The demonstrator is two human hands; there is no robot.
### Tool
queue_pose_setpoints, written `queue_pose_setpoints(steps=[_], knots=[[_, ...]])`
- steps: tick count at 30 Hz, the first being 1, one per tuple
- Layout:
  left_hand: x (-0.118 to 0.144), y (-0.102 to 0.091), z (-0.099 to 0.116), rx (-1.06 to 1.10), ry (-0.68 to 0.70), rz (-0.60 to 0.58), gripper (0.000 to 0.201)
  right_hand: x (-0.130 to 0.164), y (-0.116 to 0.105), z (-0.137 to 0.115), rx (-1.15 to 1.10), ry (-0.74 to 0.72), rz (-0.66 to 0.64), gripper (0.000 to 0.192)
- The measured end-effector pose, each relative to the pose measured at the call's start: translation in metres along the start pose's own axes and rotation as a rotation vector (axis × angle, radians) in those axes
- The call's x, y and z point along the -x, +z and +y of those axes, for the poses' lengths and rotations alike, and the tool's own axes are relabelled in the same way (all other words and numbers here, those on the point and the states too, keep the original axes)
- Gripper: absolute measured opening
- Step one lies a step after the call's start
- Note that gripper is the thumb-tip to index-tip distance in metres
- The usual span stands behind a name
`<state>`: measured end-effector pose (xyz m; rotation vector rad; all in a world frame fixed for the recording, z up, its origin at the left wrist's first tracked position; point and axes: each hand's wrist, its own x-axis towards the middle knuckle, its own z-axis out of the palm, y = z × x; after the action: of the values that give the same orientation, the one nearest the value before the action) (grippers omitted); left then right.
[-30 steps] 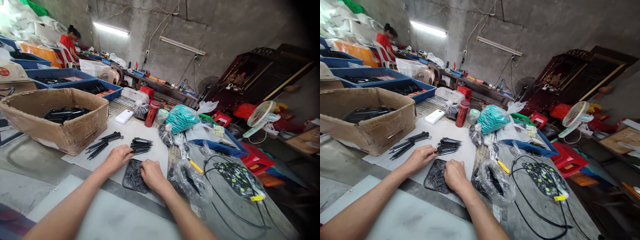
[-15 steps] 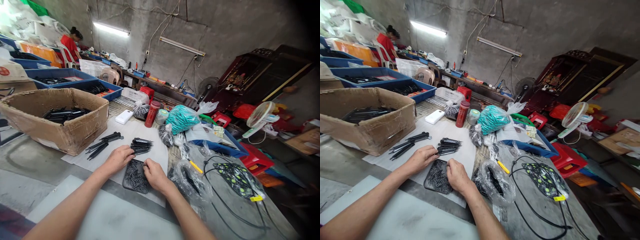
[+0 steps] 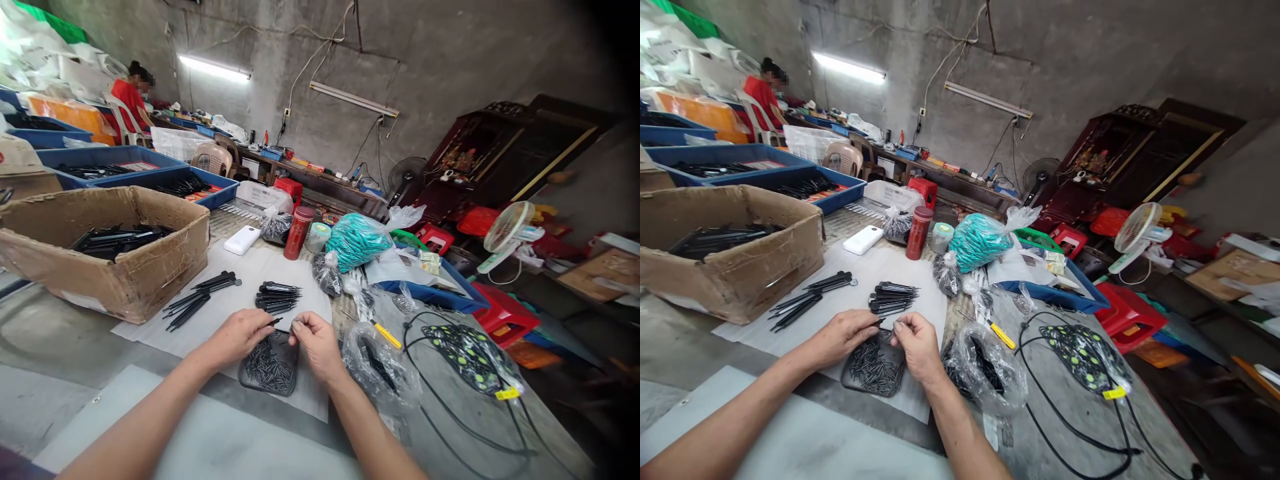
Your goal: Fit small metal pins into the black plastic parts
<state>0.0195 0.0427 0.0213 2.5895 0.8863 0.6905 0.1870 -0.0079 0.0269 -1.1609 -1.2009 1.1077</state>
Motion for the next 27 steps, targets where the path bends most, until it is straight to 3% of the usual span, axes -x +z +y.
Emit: queue_pose_setpoints(steps=[4,13,27], knots=[[0.001,0.002,0.003,0.011,0.038,0.034,0.024,-0.002,0.008,-0.011,-0.057,-0.026,0.073,0.022],[0.001,0.002,0.005,0.03,0.064,0.037,0.025,-0.003,0.016,-0.01,-0.113,-0.023,0.101,0.025],[0.002,0.003,0.004,0.004,0.066,0.024,0.026,0.0,0.015,-0.002,0.047,-0.09,0.116,0.022]])
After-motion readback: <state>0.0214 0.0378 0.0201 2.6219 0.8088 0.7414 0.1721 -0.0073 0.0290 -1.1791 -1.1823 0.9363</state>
